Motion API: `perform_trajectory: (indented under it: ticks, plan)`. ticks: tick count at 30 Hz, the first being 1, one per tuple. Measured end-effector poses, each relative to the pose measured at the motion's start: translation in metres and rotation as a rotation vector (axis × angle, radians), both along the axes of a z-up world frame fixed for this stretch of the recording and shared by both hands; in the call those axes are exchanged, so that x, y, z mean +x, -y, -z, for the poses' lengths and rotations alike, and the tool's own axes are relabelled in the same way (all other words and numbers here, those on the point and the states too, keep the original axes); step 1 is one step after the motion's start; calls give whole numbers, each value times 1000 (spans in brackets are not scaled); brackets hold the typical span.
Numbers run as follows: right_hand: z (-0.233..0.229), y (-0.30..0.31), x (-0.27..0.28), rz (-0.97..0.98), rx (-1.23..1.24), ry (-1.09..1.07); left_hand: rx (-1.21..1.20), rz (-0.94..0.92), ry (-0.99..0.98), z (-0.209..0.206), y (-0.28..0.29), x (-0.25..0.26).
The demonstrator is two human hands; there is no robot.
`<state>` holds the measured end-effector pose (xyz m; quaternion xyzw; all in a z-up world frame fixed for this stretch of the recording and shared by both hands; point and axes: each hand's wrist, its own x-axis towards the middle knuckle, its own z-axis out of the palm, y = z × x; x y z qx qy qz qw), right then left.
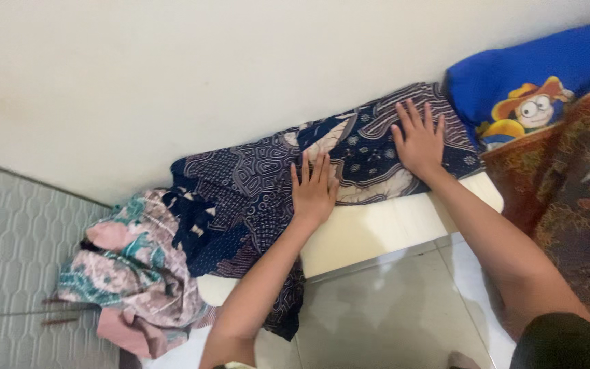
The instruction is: The person folds a dark patterned cloth on a white table and places it into a cabinet. They then fold a larger blue patterned cloth on the same table and place it into the cabinet. Finally, they begin folding a pink patterned cloth on the table.
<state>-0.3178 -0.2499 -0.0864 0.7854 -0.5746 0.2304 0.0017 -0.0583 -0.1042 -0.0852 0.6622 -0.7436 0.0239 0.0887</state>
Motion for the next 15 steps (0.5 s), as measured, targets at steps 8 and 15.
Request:
perform_trajectory:
  ticks: [8,15]
  plan:
    - [-13,-8,20,-28,-15,5,105,165,-486,-59,-69,61]
    - [-60,-99,113,-630,-78,-113,-100,128,-389,-121,-160,151]
